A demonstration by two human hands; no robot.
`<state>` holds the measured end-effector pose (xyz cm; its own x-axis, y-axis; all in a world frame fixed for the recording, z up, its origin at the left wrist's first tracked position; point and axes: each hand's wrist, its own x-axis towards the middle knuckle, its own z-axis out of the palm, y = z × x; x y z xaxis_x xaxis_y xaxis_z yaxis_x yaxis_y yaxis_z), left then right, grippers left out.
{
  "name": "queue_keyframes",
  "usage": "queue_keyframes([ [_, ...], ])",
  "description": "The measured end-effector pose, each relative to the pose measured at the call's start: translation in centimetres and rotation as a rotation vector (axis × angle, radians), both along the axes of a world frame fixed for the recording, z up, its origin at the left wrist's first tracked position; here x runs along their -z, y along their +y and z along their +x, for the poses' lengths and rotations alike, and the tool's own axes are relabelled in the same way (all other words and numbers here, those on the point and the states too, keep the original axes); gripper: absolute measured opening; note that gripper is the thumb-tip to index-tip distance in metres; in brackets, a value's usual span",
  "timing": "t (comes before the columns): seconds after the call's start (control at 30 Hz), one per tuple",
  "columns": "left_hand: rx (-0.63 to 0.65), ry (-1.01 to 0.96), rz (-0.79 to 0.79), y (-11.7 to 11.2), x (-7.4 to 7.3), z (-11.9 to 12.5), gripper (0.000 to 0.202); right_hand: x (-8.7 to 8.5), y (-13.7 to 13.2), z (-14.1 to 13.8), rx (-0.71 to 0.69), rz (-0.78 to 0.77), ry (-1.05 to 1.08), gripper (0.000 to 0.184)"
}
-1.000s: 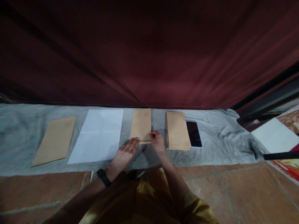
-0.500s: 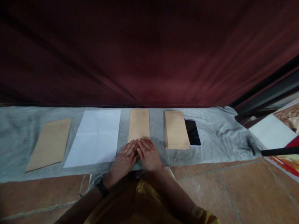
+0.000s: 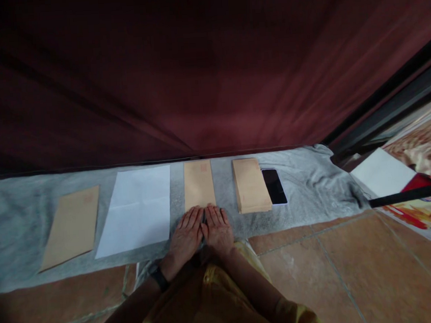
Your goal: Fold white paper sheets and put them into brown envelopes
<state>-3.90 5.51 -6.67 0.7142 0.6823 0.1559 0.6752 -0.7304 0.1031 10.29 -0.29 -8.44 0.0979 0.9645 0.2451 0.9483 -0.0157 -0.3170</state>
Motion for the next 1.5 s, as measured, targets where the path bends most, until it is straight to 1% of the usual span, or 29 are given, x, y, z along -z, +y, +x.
queue_keyframes([
  [0.13,-0.007,-0.012,-0.010,0.0,-0.3,0.2,0.054,0.1,0.1,-0.3,0.030,-0.007,-0.004,0.051],
  [0.37,-0.004,-0.025,0.002,0.0,-0.1,0.2,0.055,0.2,0.0,-0.7,0.101,-0.023,-0.028,0.053],
  [0.6,0.004,-0.032,-0.001,0.2,0.0,0.2,0.055,0.2,-0.5,-0.3,0.145,0.058,0.025,0.050],
  [0.67,0.001,-0.016,-0.013,0.2,0.2,0.1,0.055,-0.1,-0.4,-0.2,0.126,0.051,0.046,0.050],
  [0.83,-0.032,0.054,-0.033,0.0,1.3,-0.1,0.059,-0.8,0.3,-1.2,-0.045,0.033,0.069,0.054],
  [0.9,-0.040,0.067,-0.035,-0.1,1.7,-0.2,0.062,-0.9,0.5,-1.5,-0.067,0.023,0.064,0.054],
  [1.23,-0.039,0.026,-0.016,-0.2,2.1,-0.2,0.061,0.4,-0.1,-1.1,-0.011,0.024,0.004,0.051],
  [1.5,-0.075,-0.031,0.006,-0.3,2.3,-0.7,0.060,1.1,-0.5,-0.3,0.016,0.066,-0.048,0.055],
])
